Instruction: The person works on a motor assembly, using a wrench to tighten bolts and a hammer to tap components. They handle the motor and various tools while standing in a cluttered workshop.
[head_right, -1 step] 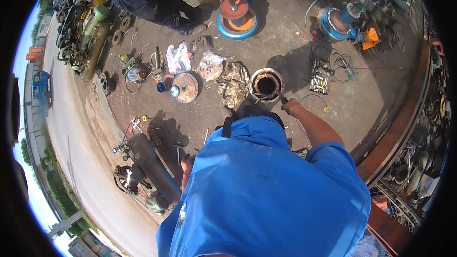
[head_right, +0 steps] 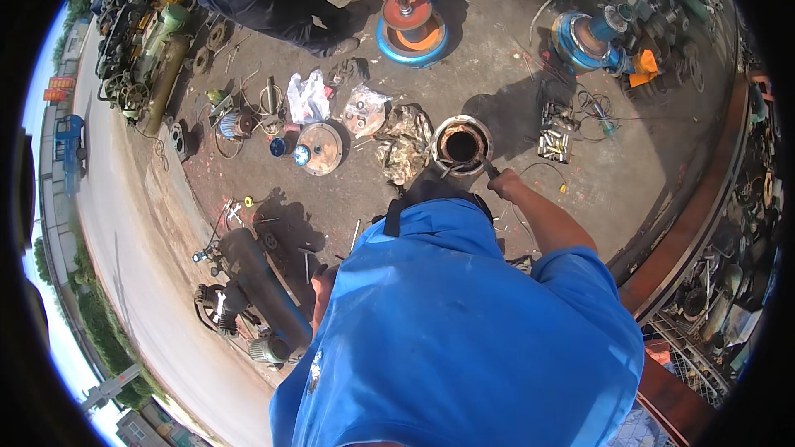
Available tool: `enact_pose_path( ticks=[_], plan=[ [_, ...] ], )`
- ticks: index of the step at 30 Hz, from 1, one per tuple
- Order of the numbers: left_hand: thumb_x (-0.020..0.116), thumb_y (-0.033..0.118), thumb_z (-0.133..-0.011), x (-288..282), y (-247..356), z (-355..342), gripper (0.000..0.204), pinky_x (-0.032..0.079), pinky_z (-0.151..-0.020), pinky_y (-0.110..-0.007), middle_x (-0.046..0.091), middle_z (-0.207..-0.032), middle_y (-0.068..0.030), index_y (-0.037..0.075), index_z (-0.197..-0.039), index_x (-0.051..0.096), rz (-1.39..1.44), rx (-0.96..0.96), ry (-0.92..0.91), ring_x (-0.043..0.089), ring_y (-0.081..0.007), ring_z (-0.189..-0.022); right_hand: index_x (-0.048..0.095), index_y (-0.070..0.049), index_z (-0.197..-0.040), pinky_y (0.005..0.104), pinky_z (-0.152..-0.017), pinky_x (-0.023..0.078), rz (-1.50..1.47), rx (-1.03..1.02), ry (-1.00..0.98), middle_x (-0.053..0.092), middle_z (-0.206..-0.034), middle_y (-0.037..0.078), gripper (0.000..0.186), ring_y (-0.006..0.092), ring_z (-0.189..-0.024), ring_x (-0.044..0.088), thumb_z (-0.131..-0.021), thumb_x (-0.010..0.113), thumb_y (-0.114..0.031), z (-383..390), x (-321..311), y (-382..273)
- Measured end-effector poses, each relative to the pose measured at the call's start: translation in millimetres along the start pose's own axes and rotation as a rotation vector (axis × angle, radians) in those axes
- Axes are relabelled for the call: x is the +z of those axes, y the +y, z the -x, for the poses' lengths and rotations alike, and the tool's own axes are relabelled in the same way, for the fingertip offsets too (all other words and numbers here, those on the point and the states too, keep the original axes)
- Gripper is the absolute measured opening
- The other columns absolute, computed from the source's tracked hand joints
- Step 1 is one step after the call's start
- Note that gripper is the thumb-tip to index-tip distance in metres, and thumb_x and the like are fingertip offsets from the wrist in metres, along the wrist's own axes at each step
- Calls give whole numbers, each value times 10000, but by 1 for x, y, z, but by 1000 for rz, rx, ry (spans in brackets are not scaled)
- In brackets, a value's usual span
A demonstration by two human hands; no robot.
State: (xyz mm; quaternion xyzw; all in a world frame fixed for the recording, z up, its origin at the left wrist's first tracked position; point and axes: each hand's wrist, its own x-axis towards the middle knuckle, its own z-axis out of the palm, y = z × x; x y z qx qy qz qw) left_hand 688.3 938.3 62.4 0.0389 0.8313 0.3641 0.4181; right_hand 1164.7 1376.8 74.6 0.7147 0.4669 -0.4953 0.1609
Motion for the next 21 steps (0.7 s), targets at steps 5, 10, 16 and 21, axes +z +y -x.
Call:
enact_pose_path(
  ticks=[5, 10, 16, 21],
  plan=[
    [650, 75, -896, 24, 58, 31, 491, 483, -497, -305, 698, -822, -150, -43, -1353, 511, -30, -121, 81, 637, -187, -601, 632, 14, -742, 356, -403, 400, 31, 13, 37, 593, -585, 94, 293, 187, -442, 539, -730, 775, -242, 13, 0, 2],
    [663, 76, -875, 34, 80, 47, 498, 476, -478, -300, 699, -826, -159, -41, -1341, 533, -55, -169, 75, 652, -195, -600, 639, 10, -756, 358, -393, 384, 20, 30, 24, 585, -578, 93, 279, 187, -424, 522, -743, 769, -237, 1, 1, 17],
    [667, 41, -865, 26, 67, 37, 478, 470, -469, -304, 693, -820, -159, -32, -1320, 542, -15, -217, 122, 645, -199, -579, 646, 19, -750, 357, -418, 412, 39, -2, 15, 600, -596, 99, 287, 193, -453, 547, -747, 759, -245, 24, -10, -16],
    [657, 39, -868, 26, 69, 31, 523, 459, -475, -304, 692, -826, -143, -32, -1362, 500, -2, -230, 109, 646, -195, -614, 648, 23, -775, 358, -421, 421, 46, -8, 37, 599, -596, 101, 298, 199, -454, 546, -754, 761, -251, 27, -6, -21]
  ],
)
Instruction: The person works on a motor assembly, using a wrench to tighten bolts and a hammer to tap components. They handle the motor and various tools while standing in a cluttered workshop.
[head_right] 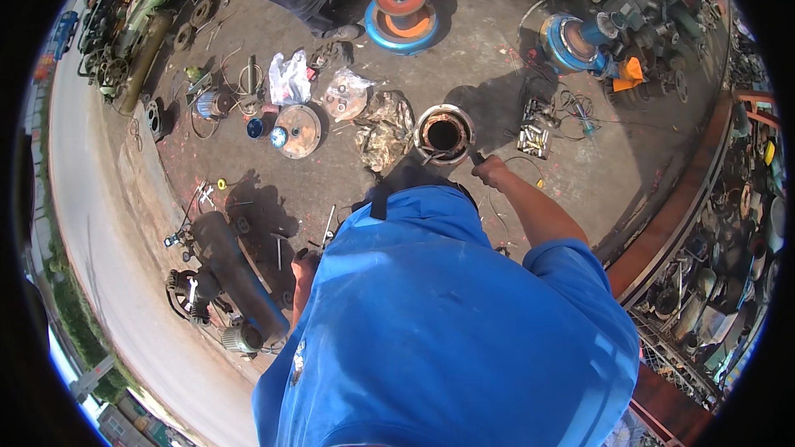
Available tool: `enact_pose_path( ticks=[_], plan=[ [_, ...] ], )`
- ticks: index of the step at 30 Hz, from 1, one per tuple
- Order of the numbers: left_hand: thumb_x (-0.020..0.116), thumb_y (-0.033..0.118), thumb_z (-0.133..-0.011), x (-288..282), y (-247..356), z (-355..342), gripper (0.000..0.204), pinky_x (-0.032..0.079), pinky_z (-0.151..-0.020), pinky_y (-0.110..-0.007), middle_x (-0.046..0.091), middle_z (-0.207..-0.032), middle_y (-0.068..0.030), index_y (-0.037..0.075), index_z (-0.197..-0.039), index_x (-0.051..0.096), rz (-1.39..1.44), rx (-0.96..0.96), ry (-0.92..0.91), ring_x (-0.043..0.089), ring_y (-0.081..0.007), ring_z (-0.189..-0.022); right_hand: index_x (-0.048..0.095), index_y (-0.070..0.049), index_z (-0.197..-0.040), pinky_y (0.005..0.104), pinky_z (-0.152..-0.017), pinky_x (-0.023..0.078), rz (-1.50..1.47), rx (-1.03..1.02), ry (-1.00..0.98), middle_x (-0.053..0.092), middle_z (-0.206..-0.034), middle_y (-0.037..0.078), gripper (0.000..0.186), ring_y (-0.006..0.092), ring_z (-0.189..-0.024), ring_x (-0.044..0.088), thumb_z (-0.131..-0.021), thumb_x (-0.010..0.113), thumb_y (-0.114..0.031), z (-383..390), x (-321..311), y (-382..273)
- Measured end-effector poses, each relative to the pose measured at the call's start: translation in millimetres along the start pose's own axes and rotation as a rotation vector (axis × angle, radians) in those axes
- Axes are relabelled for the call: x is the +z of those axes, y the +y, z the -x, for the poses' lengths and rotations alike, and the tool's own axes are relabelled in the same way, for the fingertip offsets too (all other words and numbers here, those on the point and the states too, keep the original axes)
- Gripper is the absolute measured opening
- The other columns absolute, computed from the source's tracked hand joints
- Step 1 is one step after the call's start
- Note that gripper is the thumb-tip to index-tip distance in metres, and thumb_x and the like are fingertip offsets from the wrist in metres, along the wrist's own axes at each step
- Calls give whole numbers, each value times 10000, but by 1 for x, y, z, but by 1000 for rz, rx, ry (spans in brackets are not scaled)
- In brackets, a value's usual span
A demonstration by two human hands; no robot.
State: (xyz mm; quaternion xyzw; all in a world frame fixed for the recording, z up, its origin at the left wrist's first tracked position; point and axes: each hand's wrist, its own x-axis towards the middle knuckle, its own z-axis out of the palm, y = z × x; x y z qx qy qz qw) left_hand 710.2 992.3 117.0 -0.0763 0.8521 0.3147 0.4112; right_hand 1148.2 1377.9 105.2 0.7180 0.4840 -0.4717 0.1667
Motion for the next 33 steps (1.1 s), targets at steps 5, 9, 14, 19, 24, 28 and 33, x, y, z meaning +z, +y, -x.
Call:
enact_pose_path(
  ticks=[5, 9, 14, 19, 24, 28, 33],
  plan=[
    [645, 73, -884, -13, -41, -20, 499, 513, -520, -310, 708, -873, -157, -51, -1350, 514, -50, 179, -96, 686, -216, -676, 643, 24, -745, 355, -434, 436, -12, -1, -49, 613, -608, 109, 310, 203, -478, 569, -745, 769, -259, 4, 8, -6],
    [643, 98, -902, -1, 8, 12, 478, 547, -551, -323, 717, -932, -184, -43, -1344, 530, -155, 79, -43, 706, -229, -712, 643, 12, -694, 351, -448, 456, 36, -13, 14, 632, -621, 114, 302, 203, -490, 589, -746, 768, -257, -8, 14, 15],
    [640, 67, -895, -7, -4, -5, 506, 525, -508, -320, 712, -916, -191, -38, -1370, 503, -104, 86, -51, 682, -217, -653, 645, 8, -696, 351, -449, 456, 9, -8, 40, 629, -617, 107, 306, 199, -487, 587, -746, 771, -267, -11, 16, 18],
    [623, 22, -873, -14, -21, -35, 526, 516, -494, -318, 702, -872, -168, -26, -1381, 498, -113, 150, -122, 659, -206, -621, 634, 7, -681, 354, -435, 436, -46, -15, 0, 617, -603, 109, 302, 197, -468, 569, -746, 770, -254, -2, 11, 15],
    [620, 7, -858, -8, -1, -21, 552, 517, -511, -321, 693, -842, -160, -38, -1390, 481, -113, 156, -141, 651, -206, -619, 629, 13, -670, 362, -428, 422, -70, 22, 10, 610, -596, 115, 309, 199, -458, 556, -745, 772, -250, -14, 19, 29],
    [630, 6, -853, -4, 19, -6, 565, 517, -530, -323, 692, -834, -165, -60, -1390, 468, -73, 125, -114, 650, -212, -616, 647, 24, -695, 363, -435, 442, -71, 19, 26, 619, -606, 115, 314, 204, -471, 576, -746, 774, -258, -22, 23, 39],
    [660, 12, -845, -5, 26, -1, 559, 523, -546, -320, 696, -842, -172, -82, -1366, 483, -55, 127, -81, 658, -213, -627, 672, 29, -727, 366, -455, 475, -52, 9, 18, 637, -621, 116, 320, 209, -490, 603, -754, 774, -273, -22, 21, 32]
  ],
)
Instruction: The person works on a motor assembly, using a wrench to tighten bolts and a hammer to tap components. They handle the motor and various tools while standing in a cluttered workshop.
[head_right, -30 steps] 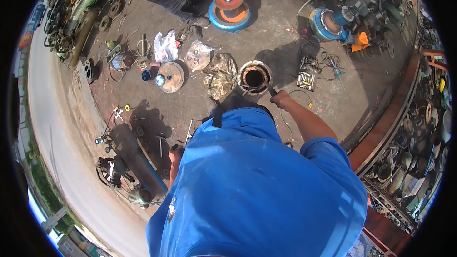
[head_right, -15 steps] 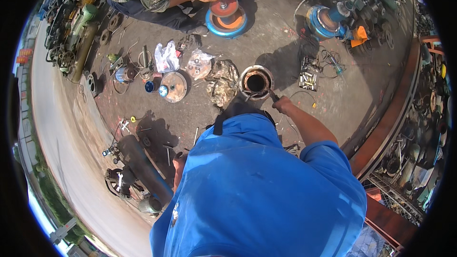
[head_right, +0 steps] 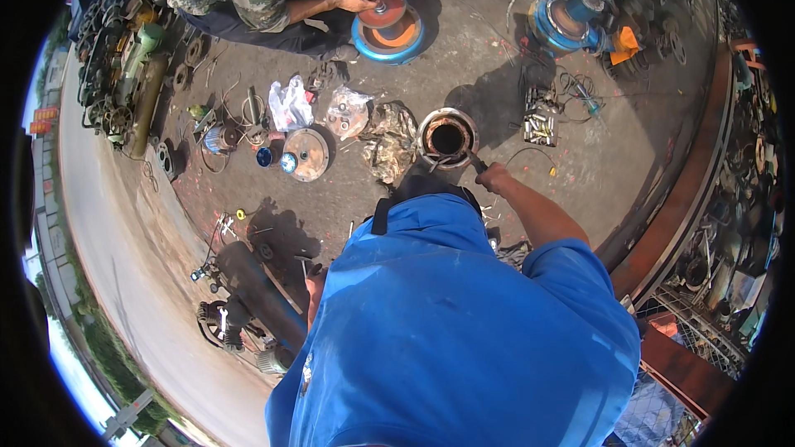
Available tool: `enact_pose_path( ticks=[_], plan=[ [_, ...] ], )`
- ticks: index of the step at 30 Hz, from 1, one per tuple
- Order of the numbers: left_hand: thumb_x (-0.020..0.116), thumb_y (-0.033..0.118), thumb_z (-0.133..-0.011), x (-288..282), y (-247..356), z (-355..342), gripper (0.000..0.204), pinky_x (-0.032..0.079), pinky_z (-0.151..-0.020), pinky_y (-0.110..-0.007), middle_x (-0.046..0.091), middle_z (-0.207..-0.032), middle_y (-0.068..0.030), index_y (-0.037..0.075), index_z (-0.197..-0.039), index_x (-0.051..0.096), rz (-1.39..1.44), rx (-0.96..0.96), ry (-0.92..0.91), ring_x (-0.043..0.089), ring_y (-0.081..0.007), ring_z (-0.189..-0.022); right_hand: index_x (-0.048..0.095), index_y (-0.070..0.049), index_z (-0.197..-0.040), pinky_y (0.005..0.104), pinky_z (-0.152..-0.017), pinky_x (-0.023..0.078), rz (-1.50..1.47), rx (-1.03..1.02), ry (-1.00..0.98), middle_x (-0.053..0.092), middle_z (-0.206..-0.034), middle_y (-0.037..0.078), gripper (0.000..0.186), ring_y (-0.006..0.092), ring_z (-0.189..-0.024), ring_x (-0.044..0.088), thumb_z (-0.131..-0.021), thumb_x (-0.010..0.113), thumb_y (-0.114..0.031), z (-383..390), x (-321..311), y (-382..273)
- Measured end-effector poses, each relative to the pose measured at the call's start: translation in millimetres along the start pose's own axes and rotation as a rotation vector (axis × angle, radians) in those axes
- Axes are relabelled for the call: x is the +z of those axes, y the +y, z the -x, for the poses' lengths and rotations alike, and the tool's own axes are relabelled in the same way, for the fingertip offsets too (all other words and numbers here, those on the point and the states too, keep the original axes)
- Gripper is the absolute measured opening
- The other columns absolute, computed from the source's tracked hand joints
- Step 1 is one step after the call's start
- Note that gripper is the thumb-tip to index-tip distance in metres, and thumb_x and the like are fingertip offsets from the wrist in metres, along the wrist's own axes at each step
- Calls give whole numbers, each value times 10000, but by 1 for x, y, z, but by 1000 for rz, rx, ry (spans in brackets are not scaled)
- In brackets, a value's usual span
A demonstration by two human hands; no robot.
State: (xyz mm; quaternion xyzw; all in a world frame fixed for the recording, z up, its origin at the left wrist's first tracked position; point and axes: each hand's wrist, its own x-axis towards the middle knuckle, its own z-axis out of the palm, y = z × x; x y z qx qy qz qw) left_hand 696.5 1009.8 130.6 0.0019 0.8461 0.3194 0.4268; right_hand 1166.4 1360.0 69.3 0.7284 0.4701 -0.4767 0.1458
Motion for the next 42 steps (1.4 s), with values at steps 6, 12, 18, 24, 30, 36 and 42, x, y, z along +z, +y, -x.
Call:
enact_pose_path(
  ticks=[6, 12, 18, 24, 30, 36, 42],
  plan=[
    [671, 11, -843, 5, 15, 5, 553, 519, -533, -320, 698, -874, -190, -87, -1356, 490, -59, -16, 6, 660, -211, -631, 684, 37, -741, 366, -480, 495, 33, 19, -4, 655, -649, 122, 333, 215, -521, 628, -758, 776, -282, -2, -4, -2],
    [694, 34, -831, 6, 12, 6, 554, 516, -543, -307, 695, -926, -213, -91, -1339, 510, -66, -13, -10, 658, -202, -640, 683, 39, -737, 371, -505, 505, 19, 15, -12, 654, -651, 115, 328, 220, -544, 636, -756, 778, -274, 0, -6, -3],
    [706, 23, -819, 3, -2, -1, 567, 516, -548, -318, 693, -922, -209, -90, -1339, 511, -34, -3, -15, 655, -209, -648, 685, 52, -773, 368, -527, 520, -15, 12, -31, 671, -691, 127, 327, 223, -571, 656, -755, 785, -259, -8, -4, 1],
    [714, 38, -828, 8, 7, 0, 573, 522, -549, -329, 693, -930, -215, -82, -1348, 504, -51, 11, -10, 663, -219, -662, 685, 63, -783, 371, -545, 539, 12, 16, -1, 676, -705, 135, 353, 221, -595, 672, -747, 792, -272, -13, -3, 7],
    [716, 34, -839, 6, 7, 0, 564, 522, -547, -330, 689, -934, -213, -70, -1352, 505, -44, 6, -18, 665, -225, -672, 698, 53, -780, 373, -557, 541, 6, 23, -18, 684, -712, 135, 346, 224, -603, 675, -742, 792, -278, -5, -4, 4],
    [712, 33, -839, 5, 0, -2, 550, 536, -582, -328, 689, -962, -210, -71, -1343, 519, -21, 20, -25, 671, -224, -701, 696, 71, -872, 383, -611, 538, 1, 15, -45, 694, -750, 168, 367, 252, -684, 696, -728, 759, -260, 1, -6, 6],
    [690, 12, -843, 3, 8, 4, 534, 556, -626, -332, 693, -994, -222, -74, -1343, 523, -150, 40, -30, 689, -230, -758, 686, 46, -747, 367, -532, 514, -8, 9, 4, 659, -668, 117, 320, 222, -568, 644, -734, 782, -260, -10, 2, 15]
  ],
)
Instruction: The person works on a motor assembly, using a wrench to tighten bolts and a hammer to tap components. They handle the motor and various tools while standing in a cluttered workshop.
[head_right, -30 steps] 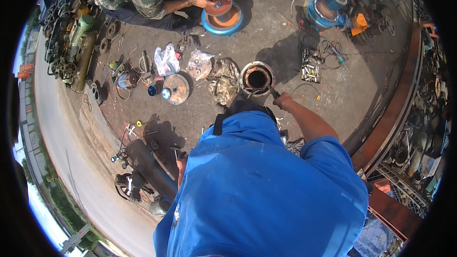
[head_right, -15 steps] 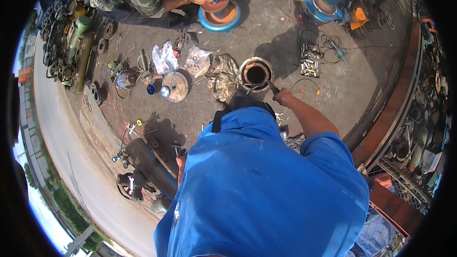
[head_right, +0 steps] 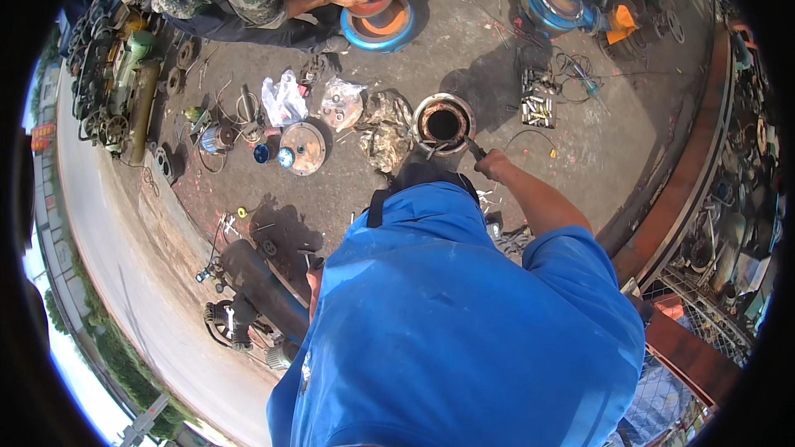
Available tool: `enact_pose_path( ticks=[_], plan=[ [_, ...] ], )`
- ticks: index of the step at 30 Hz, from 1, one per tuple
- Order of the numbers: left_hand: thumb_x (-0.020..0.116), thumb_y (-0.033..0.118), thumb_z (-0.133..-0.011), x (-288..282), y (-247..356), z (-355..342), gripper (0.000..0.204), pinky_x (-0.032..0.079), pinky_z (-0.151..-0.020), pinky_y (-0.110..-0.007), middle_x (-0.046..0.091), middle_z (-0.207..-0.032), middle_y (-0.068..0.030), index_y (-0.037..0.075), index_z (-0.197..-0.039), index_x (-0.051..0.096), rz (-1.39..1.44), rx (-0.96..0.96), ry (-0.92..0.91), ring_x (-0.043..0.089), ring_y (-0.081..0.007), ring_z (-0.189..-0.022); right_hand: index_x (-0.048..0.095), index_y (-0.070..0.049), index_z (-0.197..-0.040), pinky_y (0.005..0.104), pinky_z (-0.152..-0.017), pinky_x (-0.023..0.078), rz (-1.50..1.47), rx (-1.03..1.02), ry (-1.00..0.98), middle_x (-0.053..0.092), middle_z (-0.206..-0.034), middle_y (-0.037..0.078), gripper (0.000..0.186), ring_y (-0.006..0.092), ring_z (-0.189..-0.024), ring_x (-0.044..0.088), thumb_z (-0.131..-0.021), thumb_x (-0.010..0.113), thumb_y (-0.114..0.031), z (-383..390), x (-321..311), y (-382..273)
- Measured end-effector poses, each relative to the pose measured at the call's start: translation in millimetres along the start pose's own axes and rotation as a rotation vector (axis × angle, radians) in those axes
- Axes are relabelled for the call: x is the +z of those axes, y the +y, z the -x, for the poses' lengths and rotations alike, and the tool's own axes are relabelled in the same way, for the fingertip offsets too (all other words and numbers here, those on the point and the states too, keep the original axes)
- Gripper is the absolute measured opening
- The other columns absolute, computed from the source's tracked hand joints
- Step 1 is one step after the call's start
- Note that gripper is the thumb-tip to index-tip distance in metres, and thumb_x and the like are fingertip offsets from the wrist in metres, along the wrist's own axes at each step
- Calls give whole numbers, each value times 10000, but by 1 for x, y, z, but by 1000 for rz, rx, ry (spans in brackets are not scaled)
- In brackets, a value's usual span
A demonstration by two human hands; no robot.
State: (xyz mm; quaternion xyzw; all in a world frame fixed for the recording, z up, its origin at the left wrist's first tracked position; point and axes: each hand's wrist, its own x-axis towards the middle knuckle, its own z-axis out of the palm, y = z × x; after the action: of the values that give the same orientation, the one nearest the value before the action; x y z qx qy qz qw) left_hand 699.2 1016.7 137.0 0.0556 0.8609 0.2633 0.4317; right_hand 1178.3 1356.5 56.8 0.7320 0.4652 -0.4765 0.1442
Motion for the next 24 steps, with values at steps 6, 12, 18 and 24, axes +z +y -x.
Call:
enact_pose_path(
  ticks=[6, 12, 18, 24],
  plan=[
    [675, 10, -847, 1, 8, 3, 547, 575, -657, -353, 703, -999, -228, -73, -1361, 506, 27, 6, -13, 704, -256, -785, 672, 31, -738, 360, -479, 480, 6, 4, -19, 648, -659, 122, 312, 211, -524, 614, -743, 775, -263, 2, -5, -1],
    [675, 37, -858, -2, 9, 4, 551, 568, -656, -343, 720, -945, -207, -69, -1370, 501, -28, 28, -26, 701, -246, -770, 660, 27, -718, 357, -451, 459, 9, 10, 15, 632, -628, 120, 304, 211, -496, 595, -751, 765, -256, -1, -2, 1],
    [694, 68, -858, 1, 1, 3, 548, 561, -646, -332, 720, -929, -206, -82, -1353, 514, 25, 30, -23, 699, -232, -758, 652, 25, -706, 358, -428, 449, -43, 7, -11, 618, -599, 120, 305, 214, -473, 584, -744, 768, -255, 5, 1, 3],
    [707, 68, -862, -1, -3, 4, 507, 558, -642, -331, 722, -921, -192, -83, -1319, 549, -112, 33, -27, 698, -222, -761, 646, 36, -702, 364, -447, 471, -19, 3, 1, 622, -615, 117, 317, 208, -493, 600, -730, 785, -248, -9, 14, 21]
  ],
)
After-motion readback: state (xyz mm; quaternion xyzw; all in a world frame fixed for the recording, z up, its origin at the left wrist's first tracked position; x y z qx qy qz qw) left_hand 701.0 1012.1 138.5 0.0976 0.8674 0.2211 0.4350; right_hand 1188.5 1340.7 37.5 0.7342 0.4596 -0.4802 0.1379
